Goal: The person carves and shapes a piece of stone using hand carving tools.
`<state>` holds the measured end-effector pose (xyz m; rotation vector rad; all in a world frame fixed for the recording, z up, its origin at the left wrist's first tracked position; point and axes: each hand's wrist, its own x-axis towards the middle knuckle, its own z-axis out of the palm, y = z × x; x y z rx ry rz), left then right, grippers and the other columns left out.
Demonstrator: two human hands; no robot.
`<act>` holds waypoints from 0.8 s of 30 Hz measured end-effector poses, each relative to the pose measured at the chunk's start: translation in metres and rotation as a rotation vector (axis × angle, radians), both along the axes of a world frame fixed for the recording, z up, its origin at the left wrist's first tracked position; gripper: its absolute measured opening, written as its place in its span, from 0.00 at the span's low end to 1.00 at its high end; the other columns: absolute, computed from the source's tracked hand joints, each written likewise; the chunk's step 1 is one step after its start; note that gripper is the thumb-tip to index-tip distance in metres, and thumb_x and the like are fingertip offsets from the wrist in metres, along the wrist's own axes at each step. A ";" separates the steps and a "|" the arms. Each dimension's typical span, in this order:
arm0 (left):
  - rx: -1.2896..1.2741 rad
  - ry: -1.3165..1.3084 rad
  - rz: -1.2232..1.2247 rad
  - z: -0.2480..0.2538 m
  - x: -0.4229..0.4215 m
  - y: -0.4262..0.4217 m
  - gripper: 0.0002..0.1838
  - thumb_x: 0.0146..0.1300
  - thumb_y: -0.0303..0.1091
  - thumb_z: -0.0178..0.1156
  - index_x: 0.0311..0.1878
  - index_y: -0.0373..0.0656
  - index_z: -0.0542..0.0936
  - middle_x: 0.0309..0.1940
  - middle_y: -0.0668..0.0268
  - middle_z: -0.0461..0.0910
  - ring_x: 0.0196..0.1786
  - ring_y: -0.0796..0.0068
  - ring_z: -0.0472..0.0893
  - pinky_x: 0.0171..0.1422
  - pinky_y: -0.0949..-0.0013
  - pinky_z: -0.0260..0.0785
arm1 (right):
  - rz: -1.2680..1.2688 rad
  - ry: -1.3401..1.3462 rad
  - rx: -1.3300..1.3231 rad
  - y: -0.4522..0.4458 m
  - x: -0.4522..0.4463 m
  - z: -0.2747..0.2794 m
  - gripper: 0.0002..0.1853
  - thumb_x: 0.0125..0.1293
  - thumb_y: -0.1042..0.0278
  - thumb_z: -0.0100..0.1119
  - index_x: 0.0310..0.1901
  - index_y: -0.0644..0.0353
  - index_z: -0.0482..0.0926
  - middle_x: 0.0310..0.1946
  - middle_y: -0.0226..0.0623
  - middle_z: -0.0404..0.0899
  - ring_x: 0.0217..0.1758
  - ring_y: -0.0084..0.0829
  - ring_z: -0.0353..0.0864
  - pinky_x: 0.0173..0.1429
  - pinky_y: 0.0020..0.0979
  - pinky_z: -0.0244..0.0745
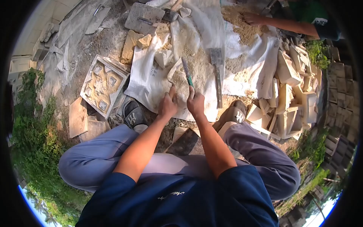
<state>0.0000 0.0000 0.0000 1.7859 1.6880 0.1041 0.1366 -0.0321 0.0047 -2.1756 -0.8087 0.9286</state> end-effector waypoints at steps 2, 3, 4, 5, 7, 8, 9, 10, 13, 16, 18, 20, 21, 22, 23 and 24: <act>-0.117 -0.057 0.047 -0.003 0.007 0.000 0.23 0.68 0.50 0.52 0.42 0.34 0.73 0.34 0.39 0.81 0.40 0.36 0.80 0.43 0.45 0.72 | 0.038 -0.019 -0.229 -0.011 0.006 -0.023 0.33 0.71 0.44 0.49 0.22 0.72 0.78 0.22 0.64 0.76 0.29 0.61 0.79 0.36 0.51 0.70; -0.033 0.004 0.046 0.007 -0.018 0.028 0.23 0.68 0.50 0.52 0.42 0.34 0.73 0.34 0.39 0.81 0.40 0.36 0.80 0.43 0.45 0.72 | 0.042 0.042 -0.145 0.019 -0.018 -0.021 0.33 0.71 0.44 0.49 0.22 0.72 0.78 0.22 0.64 0.76 0.29 0.61 0.79 0.36 0.51 0.70; -0.007 0.012 0.024 0.006 -0.020 0.022 0.23 0.68 0.50 0.52 0.43 0.34 0.72 0.33 0.40 0.81 0.39 0.37 0.81 0.42 0.45 0.73 | 0.052 0.018 -0.132 0.013 -0.017 -0.018 0.34 0.71 0.44 0.49 0.21 0.72 0.78 0.21 0.64 0.76 0.28 0.60 0.79 0.35 0.51 0.70; -0.003 0.012 0.011 0.004 -0.018 0.006 0.23 0.69 0.50 0.51 0.44 0.34 0.71 0.31 0.40 0.81 0.37 0.39 0.82 0.41 0.46 0.75 | 0.071 -0.013 -0.141 -0.001 -0.013 -0.015 0.34 0.71 0.44 0.49 0.21 0.72 0.78 0.21 0.64 0.75 0.27 0.60 0.78 0.34 0.51 0.69; -0.010 -0.011 0.002 0.001 -0.001 0.007 0.23 0.69 0.50 0.51 0.44 0.34 0.71 0.31 0.40 0.81 0.37 0.39 0.82 0.41 0.46 0.75 | 0.055 -0.013 -0.067 0.014 0.006 0.013 0.34 0.72 0.45 0.49 0.20 0.73 0.75 0.18 0.62 0.74 0.23 0.58 0.76 0.31 0.50 0.67; -0.006 0.004 -0.007 0.005 -0.005 0.009 0.23 0.69 0.50 0.51 0.44 0.34 0.71 0.32 0.41 0.81 0.38 0.39 0.82 0.41 0.46 0.75 | 0.021 0.002 0.031 0.017 -0.001 0.014 0.33 0.72 0.46 0.48 0.21 0.72 0.75 0.18 0.62 0.74 0.23 0.59 0.76 0.31 0.49 0.67; -0.017 0.005 0.000 0.006 -0.006 0.005 0.23 0.69 0.50 0.51 0.44 0.34 0.71 0.32 0.41 0.81 0.38 0.39 0.82 0.41 0.46 0.75 | -0.009 0.006 0.120 0.014 -0.002 0.015 0.33 0.73 0.46 0.48 0.21 0.72 0.75 0.18 0.61 0.73 0.23 0.59 0.75 0.31 0.49 0.66; -0.032 0.006 0.004 0.006 -0.004 0.001 0.23 0.69 0.50 0.51 0.44 0.34 0.71 0.32 0.41 0.81 0.37 0.39 0.82 0.41 0.47 0.75 | 0.001 0.000 0.112 0.009 -0.001 0.013 0.33 0.73 0.46 0.48 0.21 0.72 0.75 0.18 0.61 0.73 0.23 0.59 0.75 0.31 0.49 0.66; -0.053 -0.004 0.019 0.009 -0.003 0.004 0.23 0.69 0.50 0.51 0.44 0.34 0.71 0.32 0.41 0.81 0.37 0.39 0.82 0.40 0.46 0.74 | 0.001 -0.072 -0.068 0.002 -0.004 -0.002 0.32 0.73 0.46 0.47 0.22 0.71 0.77 0.23 0.66 0.75 0.31 0.63 0.78 0.36 0.54 0.69; -0.007 -0.027 0.010 0.005 -0.002 0.009 0.23 0.69 0.50 0.51 0.44 0.34 0.71 0.31 0.40 0.81 0.37 0.38 0.82 0.40 0.46 0.74 | 0.060 -0.100 -0.182 0.005 -0.003 -0.006 0.35 0.72 0.43 0.47 0.21 0.71 0.77 0.21 0.65 0.75 0.29 0.63 0.78 0.36 0.54 0.69; 0.014 -0.028 0.009 0.001 -0.006 -0.001 0.22 0.69 0.50 0.51 0.44 0.34 0.71 0.31 0.40 0.81 0.37 0.38 0.82 0.40 0.46 0.74 | 0.030 -0.058 -0.144 0.010 0.000 0.003 0.34 0.72 0.43 0.47 0.20 0.71 0.76 0.20 0.63 0.74 0.26 0.60 0.76 0.34 0.52 0.67; 0.027 -0.041 0.011 0.002 -0.004 0.001 0.22 0.69 0.49 0.51 0.44 0.35 0.71 0.31 0.40 0.81 0.36 0.38 0.82 0.40 0.46 0.74 | -0.044 -0.036 0.066 0.014 -0.004 0.019 0.33 0.73 0.46 0.47 0.19 0.71 0.73 0.15 0.57 0.71 0.18 0.53 0.69 0.27 0.47 0.63; 0.019 -0.039 0.018 0.006 -0.004 0.002 0.22 0.69 0.49 0.51 0.44 0.35 0.71 0.31 0.40 0.81 0.36 0.38 0.82 0.40 0.46 0.74 | -0.054 -0.044 0.224 0.014 -0.004 0.018 0.34 0.75 0.46 0.44 0.19 0.71 0.69 0.10 0.46 0.63 0.17 0.36 0.58 0.25 0.43 0.57; -0.045 -0.044 0.034 0.010 -0.002 0.002 0.22 0.69 0.49 0.51 0.44 0.34 0.72 0.33 0.39 0.81 0.39 0.37 0.81 0.43 0.44 0.73 | -0.062 -0.040 0.277 0.013 -0.003 0.018 0.34 0.75 0.45 0.44 0.19 0.71 0.70 0.11 0.49 0.65 0.17 0.39 0.61 0.26 0.45 0.58; -0.104 -0.050 0.045 0.016 0.000 0.003 0.22 0.69 0.49 0.52 0.43 0.33 0.73 0.35 0.38 0.80 0.42 0.35 0.80 0.45 0.43 0.71 | -0.072 -0.037 0.334 0.013 -0.002 0.019 0.34 0.75 0.45 0.44 0.19 0.70 0.71 0.12 0.51 0.68 0.16 0.43 0.63 0.26 0.47 0.58; -0.101 -0.053 0.043 0.013 -0.001 0.003 0.22 0.69 0.49 0.52 0.43 0.33 0.73 0.35 0.38 0.80 0.42 0.35 0.80 0.45 0.43 0.71 | -0.029 -0.045 0.120 0.009 -0.002 0.015 0.33 0.74 0.45 0.45 0.23 0.71 0.74 0.17 0.58 0.71 0.22 0.52 0.71 0.31 0.49 0.63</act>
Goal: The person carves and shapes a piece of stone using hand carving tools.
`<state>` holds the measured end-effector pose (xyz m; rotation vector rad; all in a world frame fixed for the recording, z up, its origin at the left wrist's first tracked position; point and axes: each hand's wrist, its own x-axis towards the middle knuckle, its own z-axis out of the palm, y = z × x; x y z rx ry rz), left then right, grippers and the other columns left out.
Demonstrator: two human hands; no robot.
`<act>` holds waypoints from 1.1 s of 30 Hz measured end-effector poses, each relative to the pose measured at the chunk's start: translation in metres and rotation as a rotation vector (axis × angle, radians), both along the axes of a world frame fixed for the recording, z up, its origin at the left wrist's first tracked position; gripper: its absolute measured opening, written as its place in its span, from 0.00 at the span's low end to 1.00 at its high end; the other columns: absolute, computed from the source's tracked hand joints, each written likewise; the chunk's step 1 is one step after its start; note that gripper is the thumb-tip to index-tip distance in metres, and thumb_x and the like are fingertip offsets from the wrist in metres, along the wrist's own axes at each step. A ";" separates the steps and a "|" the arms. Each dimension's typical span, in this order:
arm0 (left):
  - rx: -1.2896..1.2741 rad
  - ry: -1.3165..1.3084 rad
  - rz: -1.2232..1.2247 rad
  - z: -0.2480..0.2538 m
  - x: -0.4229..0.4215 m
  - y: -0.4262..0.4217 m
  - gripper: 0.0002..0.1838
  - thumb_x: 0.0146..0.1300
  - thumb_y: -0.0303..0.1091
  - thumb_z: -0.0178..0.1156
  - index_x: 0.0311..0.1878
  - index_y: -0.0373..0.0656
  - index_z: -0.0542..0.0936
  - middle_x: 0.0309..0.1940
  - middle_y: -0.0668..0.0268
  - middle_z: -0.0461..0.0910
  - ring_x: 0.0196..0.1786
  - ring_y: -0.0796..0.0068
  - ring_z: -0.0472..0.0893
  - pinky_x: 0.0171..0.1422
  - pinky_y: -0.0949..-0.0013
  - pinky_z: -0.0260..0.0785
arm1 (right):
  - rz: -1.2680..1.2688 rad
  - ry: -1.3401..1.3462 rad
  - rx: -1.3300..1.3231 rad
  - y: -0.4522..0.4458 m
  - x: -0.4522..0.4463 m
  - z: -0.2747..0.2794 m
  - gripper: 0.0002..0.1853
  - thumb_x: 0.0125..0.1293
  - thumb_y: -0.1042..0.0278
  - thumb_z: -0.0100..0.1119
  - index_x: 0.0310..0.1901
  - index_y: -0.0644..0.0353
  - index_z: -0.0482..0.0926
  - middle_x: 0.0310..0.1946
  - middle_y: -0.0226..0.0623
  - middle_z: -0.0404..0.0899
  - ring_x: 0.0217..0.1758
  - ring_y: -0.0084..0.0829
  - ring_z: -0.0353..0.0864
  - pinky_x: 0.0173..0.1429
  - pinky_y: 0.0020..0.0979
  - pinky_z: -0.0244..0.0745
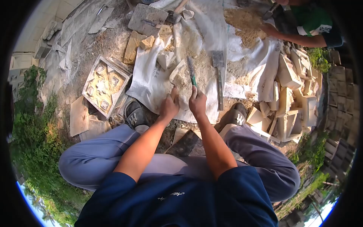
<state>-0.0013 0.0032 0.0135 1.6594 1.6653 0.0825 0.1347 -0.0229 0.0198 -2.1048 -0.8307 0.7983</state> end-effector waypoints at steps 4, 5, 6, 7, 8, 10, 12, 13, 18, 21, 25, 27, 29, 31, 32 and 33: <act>0.130 -0.031 -0.048 0.001 0.001 0.002 0.22 0.68 0.48 0.52 0.43 0.33 0.72 0.32 0.40 0.81 0.38 0.37 0.81 0.42 0.45 0.72 | 0.061 -0.021 -0.342 -0.006 0.008 -0.034 0.35 0.70 0.40 0.48 0.29 0.73 0.80 0.26 0.67 0.78 0.33 0.63 0.80 0.40 0.53 0.71; 0.233 -0.021 -0.105 0.006 0.000 0.001 0.21 0.68 0.48 0.52 0.43 0.34 0.71 0.30 0.40 0.81 0.35 0.39 0.82 0.39 0.46 0.74 | 0.079 -0.015 -0.335 -0.004 0.008 -0.018 0.33 0.71 0.42 0.48 0.28 0.73 0.79 0.26 0.67 0.77 0.32 0.61 0.80 0.38 0.53 0.70; 0.146 0.016 -0.079 0.008 0.000 -0.001 0.21 0.69 0.47 0.51 0.52 0.38 0.72 0.32 0.42 0.80 0.37 0.39 0.81 0.41 0.46 0.74 | 0.084 -0.009 -0.348 -0.005 0.005 -0.008 0.33 0.71 0.42 0.48 0.28 0.73 0.79 0.26 0.67 0.77 0.32 0.61 0.80 0.38 0.53 0.70; 0.136 0.023 -0.081 0.000 -0.003 -0.004 0.21 0.69 0.47 0.51 0.52 0.38 0.72 0.32 0.42 0.80 0.37 0.39 0.81 0.41 0.46 0.74 | 0.047 0.028 -0.240 -0.002 0.002 -0.002 0.33 0.72 0.44 0.47 0.24 0.72 0.76 0.23 0.64 0.75 0.28 0.59 0.78 0.34 0.52 0.67; 0.094 0.039 -0.068 -0.008 -0.004 -0.002 0.21 0.69 0.47 0.51 0.55 0.39 0.72 0.33 0.43 0.80 0.38 0.39 0.81 0.41 0.46 0.74 | 0.012 0.060 -0.124 0.003 -0.001 0.001 0.33 0.74 0.46 0.46 0.20 0.70 0.73 0.19 0.60 0.73 0.24 0.56 0.76 0.31 0.51 0.64; 0.038 0.030 -0.034 -0.010 -0.003 -0.001 0.22 0.69 0.47 0.51 0.55 0.38 0.72 0.33 0.42 0.81 0.38 0.38 0.81 0.41 0.44 0.73 | 0.010 0.013 0.047 0.002 -0.006 0.000 0.32 0.75 0.49 0.45 0.19 0.70 0.72 0.18 0.60 0.72 0.22 0.56 0.74 0.29 0.50 0.62; 0.073 0.002 -0.035 0.001 -0.001 -0.003 0.21 0.69 0.48 0.51 0.50 0.36 0.72 0.32 0.41 0.81 0.38 0.37 0.81 0.41 0.43 0.73 | 0.017 -0.138 0.178 -0.004 -0.009 -0.016 0.29 0.76 0.54 0.43 0.22 0.69 0.74 0.20 0.62 0.72 0.23 0.58 0.73 0.29 0.50 0.61; 0.113 -0.023 -0.047 0.007 0.000 -0.002 0.22 0.68 0.48 0.52 0.44 0.34 0.72 0.31 0.39 0.81 0.37 0.37 0.81 0.41 0.43 0.73 | 0.063 -0.076 -0.126 -0.010 -0.007 -0.023 0.31 0.74 0.50 0.45 0.23 0.71 0.76 0.23 0.65 0.74 0.30 0.64 0.76 0.33 0.53 0.66; 0.057 0.009 -0.008 -0.008 -0.001 0.001 0.20 0.68 0.47 0.52 0.44 0.35 0.73 0.33 0.39 0.81 0.39 0.37 0.81 0.42 0.43 0.74 | 0.083 0.046 -0.297 0.000 0.008 -0.018 0.32 0.73 0.46 0.47 0.23 0.72 0.76 0.20 0.63 0.75 0.27 0.61 0.78 0.33 0.51 0.68; 0.117 -0.009 -0.027 -0.017 -0.003 -0.001 0.20 0.68 0.48 0.51 0.43 0.35 0.73 0.34 0.39 0.81 0.40 0.37 0.81 0.43 0.44 0.74 | 0.044 -0.027 0.072 0.002 -0.004 -0.007 0.33 0.73 0.45 0.46 0.22 0.71 0.74 0.16 0.56 0.71 0.20 0.50 0.71 0.30 0.48 0.64; 0.009 0.026 0.005 -0.003 -0.001 0.001 0.22 0.69 0.49 0.51 0.45 0.34 0.73 0.34 0.38 0.80 0.41 0.37 0.81 0.44 0.44 0.73 | 0.072 0.015 -0.204 -0.011 -0.007 -0.023 0.32 0.74 0.47 0.46 0.22 0.71 0.75 0.22 0.65 0.74 0.29 0.65 0.74 0.35 0.53 0.66; 0.036 0.033 -0.009 -0.002 0.003 0.002 0.20 0.69 0.48 0.51 0.43 0.35 0.73 0.32 0.38 0.81 0.39 0.37 0.81 0.42 0.45 0.74 | 0.106 -0.074 -0.260 -0.012 -0.002 -0.025 0.31 0.72 0.49 0.49 0.22 0.72 0.77 0.21 0.65 0.74 0.29 0.63 0.77 0.34 0.53 0.67; 0.078 -0.005 -0.022 0.003 0.000 0.002 0.22 0.68 0.49 0.51 0.45 0.35 0.72 0.32 0.39 0.81 0.38 0.37 0.82 0.41 0.45 0.74 | 0.086 -0.052 -0.210 -0.005 0.002 -0.024 0.32 0.73 0.47 0.48 0.21 0.71 0.75 0.19 0.62 0.73 0.25 0.59 0.74 0.32 0.51 0.65; 0.105 0.003 -0.040 -0.011 -0.003 -0.004 0.22 0.68 0.50 0.51 0.45 0.35 0.72 0.32 0.39 0.81 0.38 0.37 0.82 0.41 0.45 0.74 | 0.053 0.021 -0.136 -0.006 0.001 -0.015 0.34 0.73 0.44 0.47 0.21 0.71 0.72 0.14 0.55 0.69 0.17 0.47 0.65 0.27 0.46 0.61; 0.150 0.003 -0.058 -0.018 -0.004 -0.002 0.23 0.68 0.50 0.51 0.45 0.35 0.72 0.32 0.40 0.81 0.38 0.38 0.82 0.41 0.45 0.74 | 0.025 0.024 -0.018 -0.006 0.000 -0.012 0.33 0.73 0.45 0.46 0.21 0.71 0.72 0.13 0.53 0.69 0.16 0.45 0.63 0.27 0.46 0.60; 0.146 0.004 -0.046 -0.020 -0.004 -0.001 0.23 0.68 0.50 0.51 0.45 0.35 0.72 0.32 0.40 0.81 0.38 0.38 0.82 0.41 0.45 0.74 | 0.002 0.024 0.100 -0.008 0.000 -0.014 0.33 0.74 0.45 0.46 0.21 0.71 0.71 0.13 0.52 0.68 0.16 0.43 0.61 0.26 0.45 0.59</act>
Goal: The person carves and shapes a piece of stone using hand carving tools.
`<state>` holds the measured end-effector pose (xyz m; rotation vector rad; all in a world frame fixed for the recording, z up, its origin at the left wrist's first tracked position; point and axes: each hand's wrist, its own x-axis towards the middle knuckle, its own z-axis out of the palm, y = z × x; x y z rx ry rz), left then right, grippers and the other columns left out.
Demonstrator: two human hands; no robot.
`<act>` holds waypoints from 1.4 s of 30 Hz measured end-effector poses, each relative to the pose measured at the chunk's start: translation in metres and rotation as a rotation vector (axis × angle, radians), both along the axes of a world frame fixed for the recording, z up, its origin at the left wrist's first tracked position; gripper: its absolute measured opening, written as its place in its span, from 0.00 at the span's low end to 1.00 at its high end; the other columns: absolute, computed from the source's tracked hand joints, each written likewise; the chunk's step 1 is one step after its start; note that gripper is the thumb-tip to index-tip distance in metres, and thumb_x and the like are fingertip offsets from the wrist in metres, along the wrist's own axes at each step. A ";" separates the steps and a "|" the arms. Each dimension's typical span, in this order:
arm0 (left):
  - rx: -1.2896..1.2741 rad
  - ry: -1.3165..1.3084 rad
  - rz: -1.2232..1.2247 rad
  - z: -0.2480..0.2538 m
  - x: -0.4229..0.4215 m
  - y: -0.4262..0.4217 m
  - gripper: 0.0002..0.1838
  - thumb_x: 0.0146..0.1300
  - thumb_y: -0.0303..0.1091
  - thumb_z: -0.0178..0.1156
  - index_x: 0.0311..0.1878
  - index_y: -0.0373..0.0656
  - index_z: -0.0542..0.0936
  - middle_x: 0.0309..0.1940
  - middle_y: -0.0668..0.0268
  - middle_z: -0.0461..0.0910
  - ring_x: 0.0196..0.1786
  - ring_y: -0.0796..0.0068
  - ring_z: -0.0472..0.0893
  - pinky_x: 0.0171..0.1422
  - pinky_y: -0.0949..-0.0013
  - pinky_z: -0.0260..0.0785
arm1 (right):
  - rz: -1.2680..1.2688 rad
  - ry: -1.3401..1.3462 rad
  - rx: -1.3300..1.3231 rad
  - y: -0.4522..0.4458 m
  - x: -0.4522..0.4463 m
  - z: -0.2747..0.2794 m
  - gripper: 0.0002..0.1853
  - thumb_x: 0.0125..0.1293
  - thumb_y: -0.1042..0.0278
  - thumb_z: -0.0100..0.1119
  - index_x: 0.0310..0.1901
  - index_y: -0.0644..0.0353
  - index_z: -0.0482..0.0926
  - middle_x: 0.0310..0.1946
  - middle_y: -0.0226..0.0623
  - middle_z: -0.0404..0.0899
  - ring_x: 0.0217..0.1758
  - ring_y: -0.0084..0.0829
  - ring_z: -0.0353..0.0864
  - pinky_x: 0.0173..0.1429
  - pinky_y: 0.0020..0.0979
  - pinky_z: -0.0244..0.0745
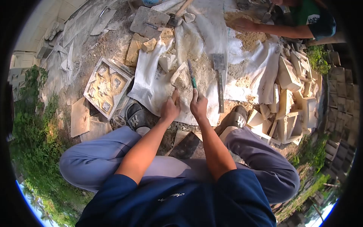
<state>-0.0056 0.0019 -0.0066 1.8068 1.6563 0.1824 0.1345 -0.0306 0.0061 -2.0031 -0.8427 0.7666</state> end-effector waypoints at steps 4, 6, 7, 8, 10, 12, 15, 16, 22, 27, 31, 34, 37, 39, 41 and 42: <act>-0.047 -0.012 0.024 0.008 0.001 0.000 0.22 0.68 0.50 0.51 0.45 0.35 0.72 0.32 0.39 0.81 0.38 0.38 0.82 0.42 0.45 0.74 | -0.006 -0.171 -0.325 -0.004 0.004 -0.026 0.34 0.73 0.42 0.45 0.22 0.71 0.73 0.16 0.54 0.74 0.20 0.50 0.71 0.31 0.48 0.64; -0.094 -0.011 0.040 0.015 0.005 0.004 0.22 0.68 0.50 0.52 0.45 0.35 0.72 0.32 0.39 0.81 0.38 0.38 0.82 0.42 0.45 0.74 | 0.050 -0.171 -0.368 -0.009 0.013 -0.037 0.35 0.72 0.40 0.46 0.23 0.72 0.73 0.18 0.58 0.74 0.23 0.52 0.75 0.33 0.49 0.66; -0.094 0.001 0.031 0.015 0.004 0.006 0.22 0.68 0.50 0.52 0.44 0.35 0.72 0.32 0.39 0.81 0.38 0.38 0.82 0.42 0.45 0.74 | 0.043 -0.171 -0.359 -0.001 0.014 -0.025 0.35 0.72 0.40 0.46 0.23 0.72 0.73 0.18 0.58 0.74 0.23 0.52 0.75 0.33 0.49 0.66; -0.107 0.016 0.032 0.012 0.002 0.002 0.22 0.68 0.50 0.52 0.44 0.35 0.72 0.32 0.39 0.81 0.38 0.37 0.82 0.42 0.45 0.74 | 0.050 -0.096 -0.367 0.002 0.016 -0.014 0.33 0.72 0.43 0.46 0.25 0.72 0.75 0.20 0.61 0.75 0.26 0.57 0.76 0.34 0.51 0.67; -0.087 0.037 0.020 0.012 0.000 -0.001 0.23 0.68 0.50 0.52 0.44 0.35 0.72 0.32 0.40 0.81 0.38 0.38 0.82 0.42 0.45 0.74 | 0.060 -0.013 -0.386 0.006 0.013 0.003 0.31 0.73 0.46 0.46 0.26 0.72 0.77 0.21 0.65 0.75 0.29 0.62 0.77 0.35 0.53 0.68; -0.067 0.053 0.015 0.013 -0.001 0.000 0.23 0.68 0.51 0.52 0.44 0.35 0.72 0.32 0.40 0.81 0.38 0.38 0.82 0.42 0.45 0.74 | 0.001 -0.048 -0.133 0.008 0.008 0.014 0.32 0.73 0.46 0.46 0.26 0.72 0.77 0.20 0.64 0.74 0.27 0.61 0.77 0.34 0.53 0.67; -0.097 0.027 0.040 0.016 0.001 0.001 0.22 0.68 0.50 0.52 0.44 0.35 0.72 0.33 0.39 0.81 0.39 0.38 0.82 0.42 0.46 0.74 | -0.037 -0.099 -0.199 0.000 0.002 0.001 0.33 0.73 0.44 0.45 0.27 0.73 0.77 0.20 0.63 0.74 0.28 0.59 0.78 0.35 0.53 0.68; -0.133 0.027 0.055 0.013 0.002 0.002 0.22 0.67 0.50 0.52 0.45 0.36 0.72 0.33 0.40 0.81 0.39 0.38 0.82 0.43 0.45 0.74 | -0.056 -0.148 -0.290 -0.004 0.003 -0.018 0.35 0.73 0.42 0.44 0.25 0.73 0.76 0.18 0.61 0.73 0.26 0.57 0.78 0.34 0.52 0.67; -0.068 0.001 0.039 0.008 -0.002 -0.006 0.23 0.68 0.50 0.53 0.43 0.33 0.74 0.32 0.39 0.81 0.39 0.36 0.81 0.44 0.44 0.73 | 0.063 -0.025 -0.386 -0.002 0.012 -0.003 0.35 0.73 0.42 0.44 0.24 0.72 0.75 0.18 0.59 0.75 0.24 0.56 0.75 0.33 0.50 0.66; -0.094 -0.003 0.057 0.018 0.002 0.002 0.22 0.68 0.49 0.52 0.44 0.33 0.73 0.34 0.38 0.80 0.41 0.37 0.81 0.45 0.45 0.73 | -0.002 -0.059 -0.214 -0.007 0.003 -0.020 0.36 0.72 0.40 0.44 0.25 0.73 0.77 0.19 0.60 0.75 0.26 0.56 0.77 0.34 0.50 0.68; -0.094 -0.026 0.041 0.009 0.005 0.005 0.22 0.67 0.49 0.53 0.46 0.35 0.72 0.33 0.39 0.81 0.40 0.38 0.82 0.44 0.45 0.74 | 0.033 -0.042 -0.424 -0.005 0.019 -0.027 0.38 0.70 0.36 0.46 0.26 0.74 0.78 0.20 0.62 0.76 0.30 0.59 0.80 0.37 0.51 0.70; -0.029 -0.025 -0.018 -0.003 -0.005 -0.004 0.23 0.68 0.48 0.52 0.51 0.35 0.73 0.33 0.40 0.81 0.39 0.37 0.81 0.44 0.45 0.74 | 0.015 -0.008 -0.245 0.000 0.011 -0.006 0.37 0.72 0.40 0.46 0.19 0.71 0.71 0.13 0.52 0.70 0.18 0.46 0.68 0.30 0.48 0.63; -0.055 -0.022 0.007 0.003 -0.002 0.000 0.23 0.69 0.47 0.51 0.54 0.36 0.74 0.34 0.41 0.81 0.40 0.37 0.81 0.45 0.44 0.72 | 0.010 -0.026 -0.078 0.004 0.009 0.000 0.35 0.73 0.42 0.45 0.19 0.70 0.69 0.12 0.49 0.67 0.17 0.41 0.63 0.28 0.45 0.61; -0.095 -0.031 0.057 0.012 0.001 0.003 0.23 0.68 0.47 0.51 0.53 0.35 0.74 0.34 0.40 0.81 0.41 0.37 0.81 0.46 0.44 0.72 | -0.024 -0.044 -0.100 0.002 0.006 -0.001 0.35 0.73 0.42 0.44 0.21 0.71 0.72 0.14 0.53 0.71 0.20 0.46 0.71 0.31 0.47 0.65; -0.227 0.017 0.077 0.021 0.003 0.006 0.22 0.68 0.48 0.52 0.50 0.35 0.75 0.35 0.38 0.81 0.43 0.36 0.80 0.47 0.44 0.72 | 0.015 -0.122 -0.358 -0.010 0.009 -0.026 0.36 0.73 0.42 0.44 0.24 0.73 0.77 0.19 0.62 0.75 0.29 0.55 0.79 0.37 0.50 0.70; -0.216 0.015 0.071 0.026 0.004 0.007 0.22 0.68 0.48 0.52 0.50 0.35 0.75 0.35 0.38 0.81 0.43 0.36 0.80 0.47 0.44 0.72 | 0.059 -0.082 -0.420 -0.011 0.011 -0.026 0.36 0.72 0.41 0.44 0.25 0.74 0.78 0.21 0.64 0.75 0.32 0.58 0.81 0.39 0.51 0.71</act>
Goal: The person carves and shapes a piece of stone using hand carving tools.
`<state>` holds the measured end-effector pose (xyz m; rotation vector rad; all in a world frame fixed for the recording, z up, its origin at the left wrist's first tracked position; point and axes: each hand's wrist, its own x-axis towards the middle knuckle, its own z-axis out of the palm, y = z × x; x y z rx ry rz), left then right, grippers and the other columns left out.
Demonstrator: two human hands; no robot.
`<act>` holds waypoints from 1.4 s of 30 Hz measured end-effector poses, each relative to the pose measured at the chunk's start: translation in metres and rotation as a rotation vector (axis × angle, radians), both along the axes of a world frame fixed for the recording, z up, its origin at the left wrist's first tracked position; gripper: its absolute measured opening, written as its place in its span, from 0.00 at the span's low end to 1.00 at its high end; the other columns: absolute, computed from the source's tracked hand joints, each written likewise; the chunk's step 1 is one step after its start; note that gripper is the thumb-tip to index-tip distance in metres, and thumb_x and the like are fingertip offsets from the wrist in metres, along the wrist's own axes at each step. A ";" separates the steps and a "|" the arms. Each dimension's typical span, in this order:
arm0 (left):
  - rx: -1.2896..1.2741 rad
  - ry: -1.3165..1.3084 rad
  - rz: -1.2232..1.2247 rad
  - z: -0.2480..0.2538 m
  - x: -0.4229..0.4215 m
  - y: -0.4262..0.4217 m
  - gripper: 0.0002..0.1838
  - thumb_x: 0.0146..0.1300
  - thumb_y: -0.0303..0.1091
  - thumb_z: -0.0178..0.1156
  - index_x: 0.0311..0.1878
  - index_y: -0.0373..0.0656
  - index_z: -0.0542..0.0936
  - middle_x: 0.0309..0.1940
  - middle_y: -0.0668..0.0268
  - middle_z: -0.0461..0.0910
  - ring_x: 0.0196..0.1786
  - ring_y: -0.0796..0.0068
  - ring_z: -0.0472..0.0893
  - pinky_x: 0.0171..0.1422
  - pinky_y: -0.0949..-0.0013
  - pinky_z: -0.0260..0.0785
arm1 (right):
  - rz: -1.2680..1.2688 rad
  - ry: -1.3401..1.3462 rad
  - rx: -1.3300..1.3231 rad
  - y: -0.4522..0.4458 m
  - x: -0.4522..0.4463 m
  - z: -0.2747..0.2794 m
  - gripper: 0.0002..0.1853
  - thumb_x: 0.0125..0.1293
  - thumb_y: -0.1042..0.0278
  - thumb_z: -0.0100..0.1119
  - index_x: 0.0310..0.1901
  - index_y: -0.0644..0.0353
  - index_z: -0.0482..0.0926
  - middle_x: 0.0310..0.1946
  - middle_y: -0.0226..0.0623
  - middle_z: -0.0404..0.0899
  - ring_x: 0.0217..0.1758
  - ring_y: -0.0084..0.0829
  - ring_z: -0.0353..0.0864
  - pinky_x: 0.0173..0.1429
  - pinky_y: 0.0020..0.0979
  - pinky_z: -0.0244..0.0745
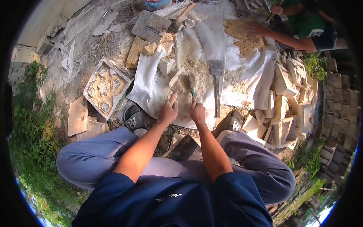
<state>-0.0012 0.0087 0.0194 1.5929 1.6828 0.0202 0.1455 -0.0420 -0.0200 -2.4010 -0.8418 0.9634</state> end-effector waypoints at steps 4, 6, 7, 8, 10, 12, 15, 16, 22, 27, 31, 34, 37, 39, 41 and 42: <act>0.077 -0.022 -0.007 -0.005 -0.005 -0.005 0.23 0.68 0.50 0.52 0.47 0.34 0.75 0.36 0.37 0.80 0.43 0.35 0.80 0.47 0.44 0.72 | -0.021 0.040 0.090 0.022 -0.001 0.034 0.34 0.73 0.45 0.46 0.21 0.72 0.76 0.21 0.63 0.75 0.26 0.60 0.76 0.34 0.50 0.69; 0.090 -0.019 -0.020 -0.010 -0.006 -0.005 0.24 0.68 0.50 0.52 0.47 0.34 0.75 0.36 0.37 0.80 0.43 0.35 0.80 0.47 0.44 0.72 | -0.034 0.050 0.179 0.020 -0.007 0.040 0.33 0.73 0.46 0.46 0.21 0.72 0.75 0.20 0.61 0.74 0.23 0.58 0.73 0.30 0.48 0.66; 0.087 -0.038 -0.001 -0.009 -0.005 -0.005 0.24 0.68 0.51 0.52 0.47 0.34 0.75 0.36 0.37 0.80 0.43 0.35 0.80 0.47 0.44 0.72 | -0.043 0.043 0.271 0.015 -0.007 0.029 0.34 0.73 0.44 0.45 0.21 0.72 0.73 0.17 0.58 0.71 0.21 0.53 0.71 0.30 0.48 0.64; 0.087 -0.058 0.016 -0.006 -0.004 -0.004 0.24 0.67 0.51 0.52 0.48 0.34 0.75 0.36 0.38 0.80 0.43 0.35 0.80 0.47 0.44 0.72 | -0.054 0.033 0.366 0.011 -0.008 0.019 0.35 0.74 0.43 0.44 0.21 0.72 0.72 0.15 0.56 0.69 0.19 0.48 0.68 0.30 0.48 0.63; 0.051 -0.028 0.013 0.000 -0.002 -0.002 0.23 0.67 0.49 0.52 0.46 0.34 0.74 0.35 0.38 0.80 0.42 0.36 0.80 0.47 0.44 0.73 | -0.037 0.035 -0.030 0.002 -0.008 0.003 0.35 0.72 0.42 0.44 0.30 0.74 0.80 0.26 0.68 0.77 0.36 0.66 0.78 0.44 0.53 0.71; 0.025 0.003 0.005 0.004 0.002 0.002 0.22 0.67 0.48 0.53 0.45 0.34 0.73 0.34 0.37 0.80 0.41 0.37 0.81 0.46 0.44 0.73 | -0.087 0.038 -0.097 0.000 -0.001 -0.007 0.36 0.72 0.41 0.44 0.29 0.75 0.80 0.28 0.68 0.78 0.38 0.64 0.80 0.46 0.52 0.72; 0.028 0.002 -0.012 -0.003 -0.003 -0.005 0.22 0.67 0.48 0.53 0.45 0.34 0.73 0.34 0.38 0.80 0.41 0.37 0.81 0.45 0.45 0.73 | -0.060 0.057 0.033 0.011 0.004 0.021 0.39 0.70 0.36 0.47 0.19 0.72 0.74 0.17 0.57 0.75 0.22 0.50 0.75 0.32 0.48 0.67; 0.104 -0.004 -0.042 -0.010 -0.005 -0.006 0.22 0.67 0.48 0.52 0.45 0.34 0.73 0.34 0.38 0.81 0.41 0.37 0.81 0.44 0.45 0.74 | -0.049 0.075 0.109 0.014 0.003 0.024 0.37 0.71 0.39 0.47 0.18 0.71 0.71 0.15 0.54 0.72 0.18 0.45 0.68 0.29 0.46 0.63; 0.088 0.004 -0.044 -0.004 -0.003 -0.001 0.23 0.68 0.50 0.52 0.45 0.34 0.73 0.37 0.40 0.81 0.41 0.38 0.81 0.45 0.45 0.74 | -0.020 -0.019 0.054 0.003 -0.007 0.004 0.37 0.72 0.40 0.45 0.21 0.73 0.75 0.16 0.58 0.74 0.21 0.55 0.72 0.32 0.50 0.66; 0.042 0.007 -0.015 0.000 -0.004 -0.002 0.24 0.68 0.50 0.51 0.46 0.33 0.73 0.36 0.41 0.81 0.41 0.37 0.81 0.45 0.46 0.74 | -0.068 0.042 0.026 0.011 -0.009 0.024 0.37 0.72 0.41 0.45 0.21 0.73 0.76 0.17 0.59 0.74 0.22 0.55 0.75 0.33 0.52 0.66; 0.150 -0.050 -0.021 -0.004 -0.005 -0.006 0.24 0.67 0.50 0.52 0.44 0.33 0.75 0.34 0.39 0.81 0.41 0.37 0.81 0.45 0.45 0.73 | -0.079 0.044 0.317 0.016 -0.015 0.036 0.33 0.74 0.47 0.46 0.22 0.74 0.75 0.16 0.60 0.72 0.22 0.56 0.75 0.31 0.53 0.64; 0.121 -0.041 -0.015 -0.006 -0.001 -0.004 0.22 0.67 0.49 0.53 0.44 0.34 0.75 0.34 0.41 0.81 0.41 0.39 0.82 0.44 0.47 0.74 | -0.028 -0.050 0.073 0.002 -0.012 0.005 0.33 0.72 0.45 0.47 0.25 0.73 0.79 0.20 0.64 0.75 0.28 0.62 0.78 0.33 0.54 0.68; 0.086 -0.013 0.004 -0.005 0.000 0.003 0.21 0.66 0.47 0.54 0.43 0.34 0.75 0.35 0.40 0.81 0.41 0.39 0.81 0.45 0.46 0.74 | -0.072 0.040 0.050 0.011 -0.010 0.013 0.35 0.72 0.42 0.47 0.23 0.73 0.76 0.17 0.58 0.72 0.22 0.53 0.73 0.31 0.50 0.65; 0.096 -0.002 -0.031 -0.010 -0.005 -0.002 0.22 0.66 0.48 0.55 0.43 0.34 0.74 0.35 0.39 0.81 0.41 0.39 0.82 0.45 0.45 0.74 | -0.121 0.075 0.224 0.013 -0.015 0.026 0.35 0.73 0.43 0.47 0.19 0.71 0.68 0.11 0.44 0.63 0.17 0.33 0.58 0.26 0.43 0.57; 0.101 -0.003 -0.030 -0.011 -0.006 -0.003 0.22 0.66 0.48 0.55 0.43 0.34 0.74 0.35 0.39 0.81 0.41 0.39 0.82 0.45 0.45 0.74 | -0.123 0.067 0.363 0.017 -0.014 0.029 0.33 0.75 0.46 0.45 0.19 0.70 0.67 0.11 0.42 0.62 0.18 0.32 0.56 0.25 0.42 0.54; 0.112 -0.007 -0.034 -0.011 -0.005 -0.003 0.22 0.66 0.49 0.54 0.43 0.34 0.74 0.35 0.38 0.81 0.41 0.39 0.82 0.45 0.45 0.74 | -0.125 0.053 0.413 0.019 -0.013 0.034 0.33 0.75 0.47 0.45 0.20 0.70 0.69 0.11 0.44 0.64 0.17 0.35 0.57 0.25 0.43 0.55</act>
